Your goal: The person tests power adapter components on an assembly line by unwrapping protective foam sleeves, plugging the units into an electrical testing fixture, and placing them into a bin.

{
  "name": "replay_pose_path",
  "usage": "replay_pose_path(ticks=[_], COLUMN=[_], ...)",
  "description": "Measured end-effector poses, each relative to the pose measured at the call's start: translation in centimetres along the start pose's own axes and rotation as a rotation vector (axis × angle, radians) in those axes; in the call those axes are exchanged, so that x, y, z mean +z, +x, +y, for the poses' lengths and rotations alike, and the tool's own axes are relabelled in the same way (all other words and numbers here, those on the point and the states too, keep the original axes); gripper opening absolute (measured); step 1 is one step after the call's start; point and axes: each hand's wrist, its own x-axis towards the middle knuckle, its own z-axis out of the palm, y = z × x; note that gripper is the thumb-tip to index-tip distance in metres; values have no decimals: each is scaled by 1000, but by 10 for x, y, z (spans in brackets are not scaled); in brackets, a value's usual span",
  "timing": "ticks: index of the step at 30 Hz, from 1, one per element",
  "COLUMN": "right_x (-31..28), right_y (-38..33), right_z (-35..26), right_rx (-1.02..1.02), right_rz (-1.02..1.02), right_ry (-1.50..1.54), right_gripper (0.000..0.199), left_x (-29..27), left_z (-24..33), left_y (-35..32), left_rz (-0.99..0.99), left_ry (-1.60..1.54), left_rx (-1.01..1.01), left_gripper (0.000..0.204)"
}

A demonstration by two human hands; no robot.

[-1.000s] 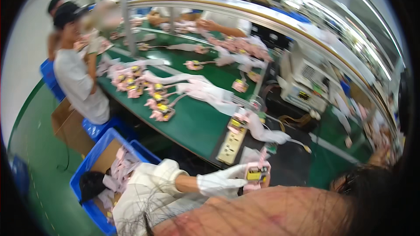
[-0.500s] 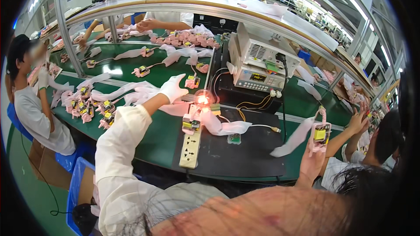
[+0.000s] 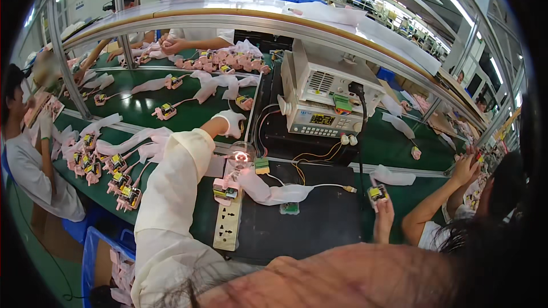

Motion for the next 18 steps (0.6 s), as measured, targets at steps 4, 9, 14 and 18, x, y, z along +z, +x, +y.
replay_pose_path(ticks=[4, 9, 14, 18], right_x=[-2, -2, 85, 134], right_y=[2, -9, -84, -159], right_z=[17, 18, -51, -68], right_rx=[80, -106, -557, -515], right_rz=[-43, 41, 130, -427], right_ry=[-240, -820, -1104, -637], right_gripper=[52, 59, 51, 46], left_x=[6, -24, -73, -72], left_z=[-33, -70, -43, 24], left_y=[-23, -81, -213, -310], left_rz=[148, 263, 340, 552], left_ry=[-626, -1583, -1527, -1668], left_rx=[-144, -23, 318, 490], left_gripper=[68, 65, 79, 92])
